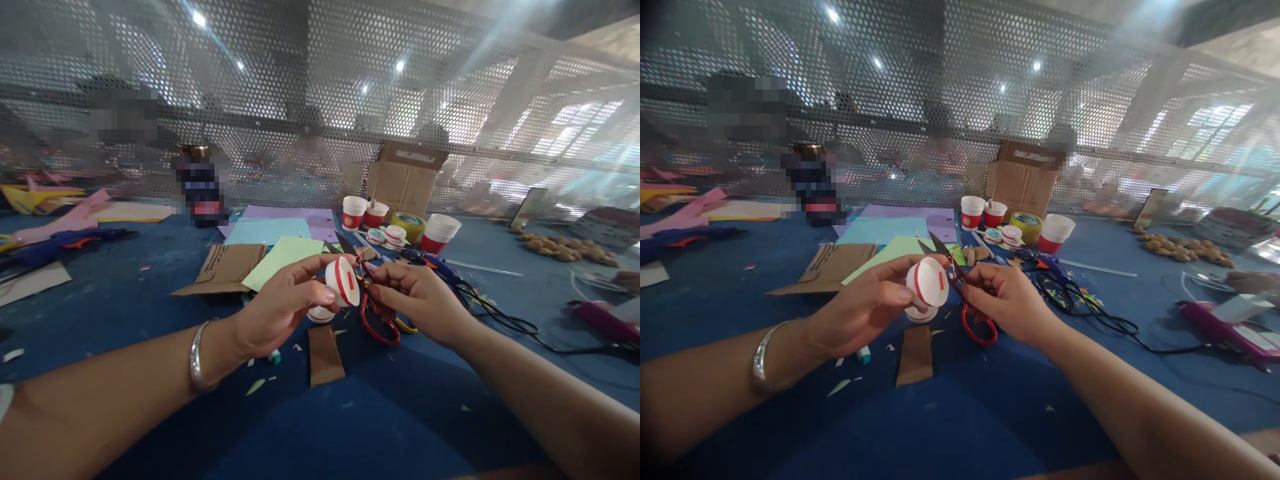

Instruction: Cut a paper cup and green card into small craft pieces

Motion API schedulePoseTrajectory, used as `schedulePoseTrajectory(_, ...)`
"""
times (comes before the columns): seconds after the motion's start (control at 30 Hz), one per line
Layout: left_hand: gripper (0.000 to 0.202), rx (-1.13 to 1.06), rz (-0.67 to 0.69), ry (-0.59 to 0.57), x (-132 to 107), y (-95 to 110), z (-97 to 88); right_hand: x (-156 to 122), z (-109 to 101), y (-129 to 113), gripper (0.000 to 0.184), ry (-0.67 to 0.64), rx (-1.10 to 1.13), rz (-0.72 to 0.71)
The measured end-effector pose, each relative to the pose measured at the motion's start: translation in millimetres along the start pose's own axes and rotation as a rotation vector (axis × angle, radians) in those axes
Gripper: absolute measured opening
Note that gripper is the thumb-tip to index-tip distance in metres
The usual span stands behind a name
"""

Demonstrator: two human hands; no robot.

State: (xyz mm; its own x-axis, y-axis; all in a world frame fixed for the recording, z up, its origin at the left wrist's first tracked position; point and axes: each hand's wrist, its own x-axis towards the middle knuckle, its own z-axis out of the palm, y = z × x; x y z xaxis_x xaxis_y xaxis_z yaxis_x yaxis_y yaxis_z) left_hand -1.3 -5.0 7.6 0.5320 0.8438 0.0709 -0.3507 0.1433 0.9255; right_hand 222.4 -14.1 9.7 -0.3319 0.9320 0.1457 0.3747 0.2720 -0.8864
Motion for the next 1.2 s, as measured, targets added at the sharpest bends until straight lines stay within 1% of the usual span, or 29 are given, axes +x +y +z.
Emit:
schedulePoseTrajectory(0.1,0.049,0.064,0.009,-0.072,-1.2,-2.3,-1.8,-1.7,1.1,1.2,0.022,0.020,-0.084,-0.038)
schedulePoseTrajectory(0.2,0.051,0.126,0.031,-0.127,-1.3,-3.7,-4.9,-2.4,3.2,0.4,0.021,0.044,-0.120,-0.041)
schedulePoseTrajectory(0.33,0.052,0.155,0.052,-0.176,-1.6,-4.3,-7.0,-2.2,6.4,-1.0,0.024,0.052,-0.099,-0.003)
schedulePoseTrajectory(0.43,0.052,0.180,0.077,-0.199,-2.0,-3.6,-5.0,-3.3,7.9,-0.3,0.020,0.070,-0.110,0.023)
schedulePoseTrajectory(0.57,0.053,0.233,0.069,-0.202,-2.5,-2.1,-1.0,-5.9,9.0,0.1,0.016,0.082,-0.155,0.031)
schedulePoseTrajectory(0.73,0.055,0.300,0.074,-0.203,-4.7,-2.8,1.5,-5.8,6.3,-0.7,0.016,0.074,-0.193,0.033)
schedulePoseTrajectory(0.8,0.055,0.303,0.077,-0.197,-5.3,-3.4,1.8,-4.9,4.6,-0.5,0.016,0.049,-0.207,0.028)
schedulePoseTrajectory(0.9,0.053,0.247,0.072,-0.178,-4.4,-3.8,1.2,-4.0,2.7,-0.9,0.016,0.037,-0.217,0.015)
schedulePoseTrajectory(1.03,0.053,0.181,0.066,-0.151,-1.8,-4.5,-1.9,-4.3,2.7,-3.3,0.021,0.060,-0.147,0.032)
schedulePoseTrajectory(1.2,0.053,0.198,0.089,-0.124,-0.9,-6.6,-6.1,-4.9,5.3,-1.8,0.024,0.104,-0.072,0.033)
